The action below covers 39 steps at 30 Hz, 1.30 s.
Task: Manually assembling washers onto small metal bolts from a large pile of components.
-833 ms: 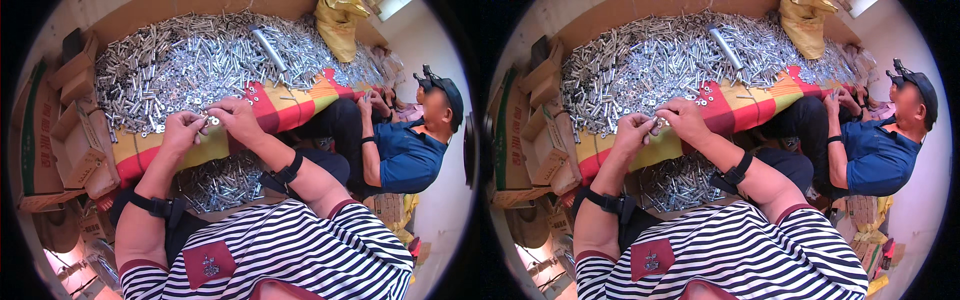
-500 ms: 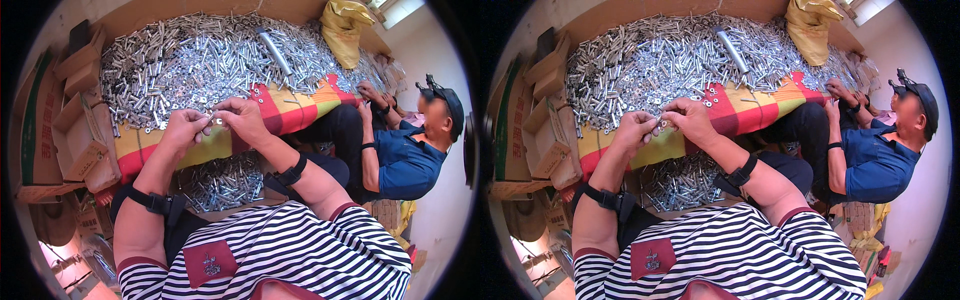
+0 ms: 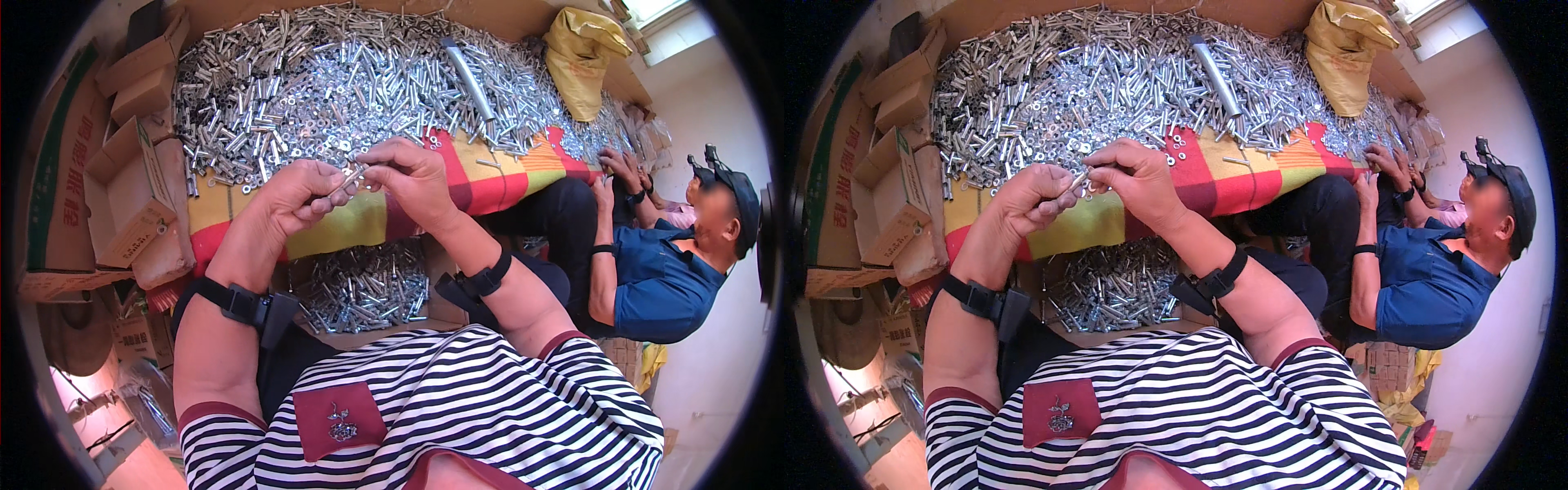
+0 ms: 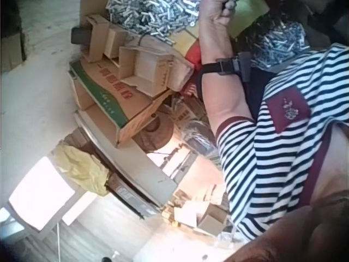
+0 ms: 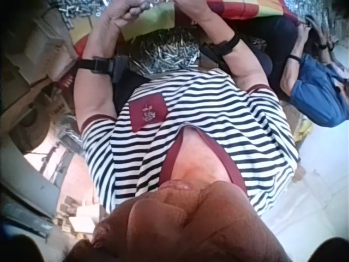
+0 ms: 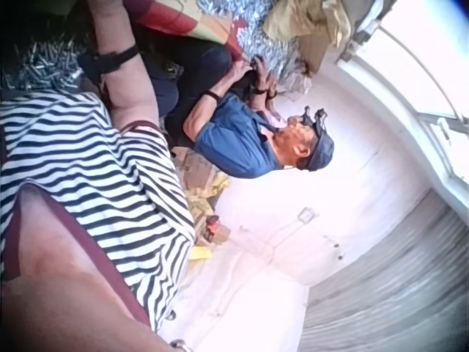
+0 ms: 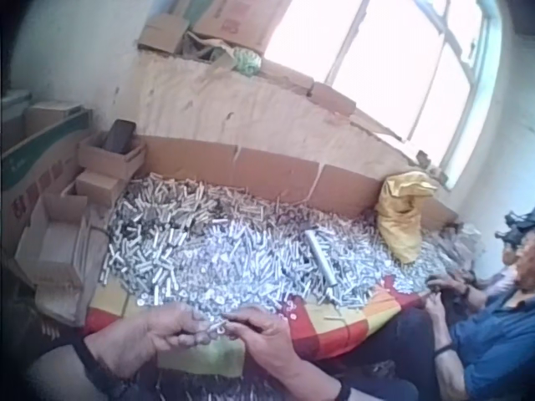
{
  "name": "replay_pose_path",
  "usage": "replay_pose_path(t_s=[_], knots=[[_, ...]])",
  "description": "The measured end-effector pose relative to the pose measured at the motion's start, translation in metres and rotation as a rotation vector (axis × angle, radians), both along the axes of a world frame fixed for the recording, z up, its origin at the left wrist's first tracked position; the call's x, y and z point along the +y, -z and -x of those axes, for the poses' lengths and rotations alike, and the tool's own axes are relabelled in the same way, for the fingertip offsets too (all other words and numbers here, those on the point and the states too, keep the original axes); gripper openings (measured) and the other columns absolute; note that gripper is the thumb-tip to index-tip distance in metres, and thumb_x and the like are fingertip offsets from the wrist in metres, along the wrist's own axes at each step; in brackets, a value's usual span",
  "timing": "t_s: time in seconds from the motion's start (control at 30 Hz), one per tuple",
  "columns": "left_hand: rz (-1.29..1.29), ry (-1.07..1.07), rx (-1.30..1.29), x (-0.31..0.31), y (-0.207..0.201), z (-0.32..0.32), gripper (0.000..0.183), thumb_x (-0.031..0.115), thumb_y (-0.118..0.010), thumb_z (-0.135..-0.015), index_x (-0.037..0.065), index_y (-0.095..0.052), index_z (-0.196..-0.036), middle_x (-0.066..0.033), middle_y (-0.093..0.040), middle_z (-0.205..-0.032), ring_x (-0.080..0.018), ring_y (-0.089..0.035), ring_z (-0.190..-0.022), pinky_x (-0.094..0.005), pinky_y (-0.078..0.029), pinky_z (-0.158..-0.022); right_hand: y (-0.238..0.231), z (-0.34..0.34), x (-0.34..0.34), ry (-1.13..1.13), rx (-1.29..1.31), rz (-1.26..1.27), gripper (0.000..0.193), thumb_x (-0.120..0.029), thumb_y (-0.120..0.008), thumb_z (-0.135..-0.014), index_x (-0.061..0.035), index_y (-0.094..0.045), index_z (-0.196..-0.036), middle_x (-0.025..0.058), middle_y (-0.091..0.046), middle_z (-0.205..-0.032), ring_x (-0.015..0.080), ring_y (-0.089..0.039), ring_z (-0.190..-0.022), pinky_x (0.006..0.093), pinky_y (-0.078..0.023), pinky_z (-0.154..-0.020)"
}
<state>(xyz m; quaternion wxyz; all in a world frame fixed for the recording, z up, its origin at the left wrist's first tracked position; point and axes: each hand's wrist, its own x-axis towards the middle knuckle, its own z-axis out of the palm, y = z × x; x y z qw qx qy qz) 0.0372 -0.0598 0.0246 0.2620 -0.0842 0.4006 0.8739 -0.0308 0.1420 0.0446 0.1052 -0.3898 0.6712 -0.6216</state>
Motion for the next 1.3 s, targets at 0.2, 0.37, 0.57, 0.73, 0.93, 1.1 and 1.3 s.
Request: replay_pose_path(t_s=[0.2, 0.37, 0.57, 0.73, 0.93, 1.1, 1.3], knots=[[0.242, -0.113, 0.056, 0.007, -0.004, 0.0, 0.015, 0.006, -0.056, -0.09, -0.008, -0.061, -0.088, -0.0085, -0.061, -0.068, -0.0065, -0.052, -0.044, -0.014, -0.031, -0.031, 0.0, 0.003, -0.002, 0.015, -0.166, -0.102, 0.013, 0.005, -0.061, -0.083, 0.0036, -0.067, -0.095, 0.0054, -0.062, -0.088, 0.0103, -0.062, -0.072, 0.0224, -0.052, -0.063], [0.211, -0.097, 0.043, 0.004, 0.001, 0.004, 0.013, 0.005, -0.055, -0.089, -0.007, -0.061, -0.09, -0.0095, -0.063, -0.07, -0.0075, -0.055, -0.047, -0.0146, -0.034, -0.033, 0.004, 0.007, -0.005, 0.03, 0.144, 0.026, 0.01, 0.003, -0.065, -0.081, 0.0036, -0.067, -0.091, 0.006, -0.061, -0.087, 0.0103, -0.063, -0.069, 0.0226, -0.052, -0.063], [0.295, -0.125, 0.092, 0.004, -0.003, -0.001, 0.013, 0.009, -0.061, -0.088, -0.004, -0.061, -0.088, -0.0094, -0.063, -0.069, -0.0094, -0.055, -0.046, -0.0161, -0.037, -0.036, -0.002, 0.006, -0.005, 0.04, -0.174, -0.16, 0.008, -0.005, -0.068, -0.081, 0.0011, -0.068, -0.086, 0.0051, -0.062, -0.072, 0.0093, -0.059, -0.066, 0.0229, -0.047, -0.058], [0.602, -0.22, 0.25, 0.022, -0.014, -0.001, 0.011, 0.006, -0.06, -0.087, -0.005, -0.063, -0.086, -0.0109, -0.065, -0.069, -0.0123, -0.06, -0.049, -0.0204, -0.041, -0.037, 0.005, 0.013, -0.011, 0.144, -0.028, -0.261, 0.024, -0.021, -0.069, -0.083, 0.0011, -0.067, -0.075, 0.0051, -0.06, -0.064, 0.0094, -0.049, -0.056, 0.0284, -0.039, -0.053], [0.67, -0.123, 0.341, 0.054, -0.01, -0.009, 0.011, 0.004, -0.058, -0.087, -0.006, -0.063, -0.084, -0.012, -0.065, -0.07, -0.0168, -0.064, -0.051, -0.0263, -0.048, -0.038, 0.009, 0.012, -0.025, 0.064, -0.525, 0.252, 0.068, -0.047, -0.03, -0.1, 0.0146, -0.038, -0.128, 0.025, -0.047, -0.13, 0.0305, -0.041, -0.128, 0.0405, -0.026, -0.112], [0.567, -0.516, 0.21, 0.032, -0.009, 0.0, 0.014, 0.008, -0.057, -0.09, -0.005, -0.062, -0.091, -0.0124, -0.066, -0.074, -0.0168, -0.064, -0.053, -0.0242, -0.051, -0.042, -0.018, -0.029, -0.02, -0.046, -0.563, 0.366, 0.064, -0.041, -0.03, -0.101, 0.0112, -0.03, -0.137, 0.0222, -0.032, -0.145, 0.0272, -0.026, -0.138, 0.0389, -0.015, -0.115], [0.569, -0.49, 0.309, 0.035, -0.015, -0.017, 0.014, 0.005, -0.056, -0.09, -0.006, -0.062, -0.097, -0.0136, -0.067, -0.077, -0.0146, -0.064, -0.055, -0.0218, -0.051, -0.043, -0.015, -0.011, -0.011, 0.247, 0.274, -0.128, 0.019, -0.003, -0.068, -0.074, -0.0009, -0.068, -0.093, 0.0138, -0.065, -0.09, 0.0186, -0.063, -0.076, 0.0286, -0.049, -0.066]])
